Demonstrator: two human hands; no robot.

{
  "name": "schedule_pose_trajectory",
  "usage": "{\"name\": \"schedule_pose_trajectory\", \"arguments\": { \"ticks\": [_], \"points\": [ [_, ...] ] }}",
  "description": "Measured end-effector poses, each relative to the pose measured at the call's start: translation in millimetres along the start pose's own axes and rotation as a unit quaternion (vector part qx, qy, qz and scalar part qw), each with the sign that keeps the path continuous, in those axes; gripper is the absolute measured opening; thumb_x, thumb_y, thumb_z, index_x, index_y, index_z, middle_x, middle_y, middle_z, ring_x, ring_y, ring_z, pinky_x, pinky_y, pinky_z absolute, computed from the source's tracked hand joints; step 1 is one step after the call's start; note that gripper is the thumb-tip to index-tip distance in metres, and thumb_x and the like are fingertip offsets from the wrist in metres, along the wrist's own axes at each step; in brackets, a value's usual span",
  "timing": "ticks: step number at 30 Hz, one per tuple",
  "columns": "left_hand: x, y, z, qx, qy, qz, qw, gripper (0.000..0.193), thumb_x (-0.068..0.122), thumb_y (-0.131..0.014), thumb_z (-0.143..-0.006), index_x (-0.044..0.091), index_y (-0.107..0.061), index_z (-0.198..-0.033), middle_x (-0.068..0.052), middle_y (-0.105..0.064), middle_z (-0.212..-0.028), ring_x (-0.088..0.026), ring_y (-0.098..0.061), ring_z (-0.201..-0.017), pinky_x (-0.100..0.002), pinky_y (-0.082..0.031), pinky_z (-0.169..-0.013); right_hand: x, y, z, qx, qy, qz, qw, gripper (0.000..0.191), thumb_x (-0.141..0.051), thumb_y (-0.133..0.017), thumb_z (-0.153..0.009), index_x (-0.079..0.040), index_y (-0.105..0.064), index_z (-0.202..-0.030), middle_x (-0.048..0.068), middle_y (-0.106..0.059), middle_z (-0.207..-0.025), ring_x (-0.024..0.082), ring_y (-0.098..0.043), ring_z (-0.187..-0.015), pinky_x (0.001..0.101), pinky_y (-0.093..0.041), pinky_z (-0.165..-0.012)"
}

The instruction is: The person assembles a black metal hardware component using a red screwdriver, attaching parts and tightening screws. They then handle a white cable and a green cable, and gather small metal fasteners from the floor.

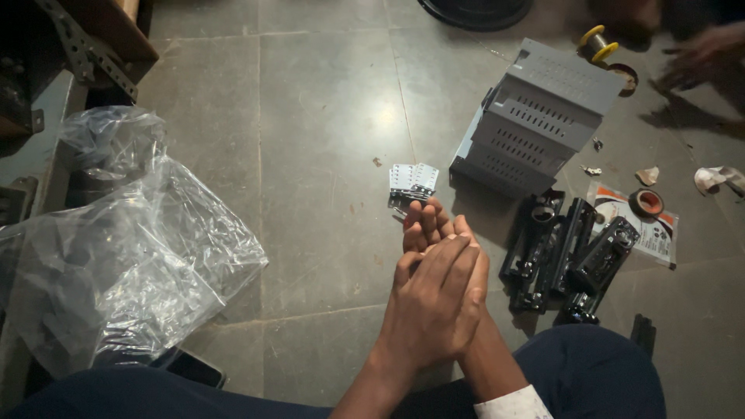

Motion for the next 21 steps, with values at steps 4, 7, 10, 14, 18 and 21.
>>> {"name": "schedule_pose_trajectory", "arguments": {
  "ticks": [4, 7, 10, 14, 18, 21],
  "points": [
    [-0.2, -0.8, 0.1, -0.001, -0.002, -0.003, 1.0, 0.048, 0.025, -0.058, -0.098, 0.0, -0.058, -0.14, -0.016, -0.06, -0.142, -0.023, -0.057, -0.137, -0.043, -0.034, -0.114, 1.4, 0.1, -0.3, 0.003, 0.01, 0.002, 1.0, 0.053, -0.04, -0.03, -0.113, 0.0, -0.054, -0.138, 0.022, -0.063, -0.132, 0.038, -0.061, -0.118, 0.0478, -0.056, -0.094],
    [0.0, -0.6, 0.6, -0.003, -0.002, -0.005, 1.0, 0.048, 0.025, -0.058, -0.099, 0.0, -0.058, -0.14, -0.016, -0.06, -0.142, -0.023, -0.058, -0.136, -0.043, -0.035, -0.114, 1.1, -0.3, 0.2, 0.02, 0.02, 0.001, 1.0, 0.054, -0.041, -0.028, -0.114, 0.001, -0.053, -0.138, 0.023, -0.063, -0.132, 0.038, -0.061, -0.117, 0.0471, -0.057, -0.094],
    [0.4, 0.9, 0.6, -0.008, 0.005, 0.001, 1.0, 0.049, 0.024, -0.059, -0.098, 0.0, -0.058, -0.14, -0.017, -0.06, -0.143, -0.024, -0.057, -0.137, -0.044, -0.034, -0.114, 0.8, -0.7, 1.0, 0.015, 0.003, -0.011, 1.0, 0.054, -0.041, -0.028, -0.114, 0.001, -0.053, -0.137, 0.022, -0.063, -0.132, 0.039, -0.061, -0.118, 0.0467, -0.056, -0.094],
    [0.4, 3.5, -1.7, -0.005, -0.003, 0.0, 1.0, 0.05, 0.024, -0.059, -0.097, 0.0, -0.057, -0.14, -0.017, -0.06, -0.143, -0.025, -0.057, -0.136, -0.044, -0.035, -0.113, -3.4, 4.1, -2.4, 0.031, 0.015, -0.017, 0.999, 0.055, -0.041, -0.027, -0.113, 0.001, -0.055, -0.135, 0.021, -0.064, -0.13, 0.036, -0.061, -0.119, 0.0462, -0.055, -0.097],
    [-2.9, 8.8, 1.3, 0.019, -0.019, -0.006, 1.0, 0.047, 0.022, -0.058, -0.101, 0.0, -0.056, -0.142, -0.016, -0.059, -0.146, -0.026, -0.056, -0.14, -0.045, -0.034, -0.116, -9.7, 10.3, -7.8, 0.02, 0.032, 0.04, 0.998, 0.053, -0.04, -0.028, -0.115, 0.001, -0.056, -0.134, 0.018, -0.066, -0.13, 0.031, -0.062, -0.121, 0.0444, -0.052, -0.105],
    [-12.4, 15.6, 5.1, 0.093, 0.01, 0.001, 0.996, 0.038, 0.02, -0.055, -0.105, 0.004, -0.056, -0.14, -0.013, -0.06, -0.146, -0.027, -0.057, -0.142, -0.042, -0.036, -0.117, -13.3, 12.7, -6.2, 0.059, 0.081, 0.145, 0.984, 0.049, -0.035, -0.031, -0.115, 0.001, -0.057, -0.135, 0.017, -0.066, -0.131, 0.029, -0.062, -0.123, 0.0444, -0.051, -0.111]
  ]
}}
Point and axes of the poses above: each hand's wrist, its own z-axis away from the middle knuckle, its own y-axis out of the back of the hand, x = y × z, the point moved 2 cm from there along -z, towards the middle knuckle
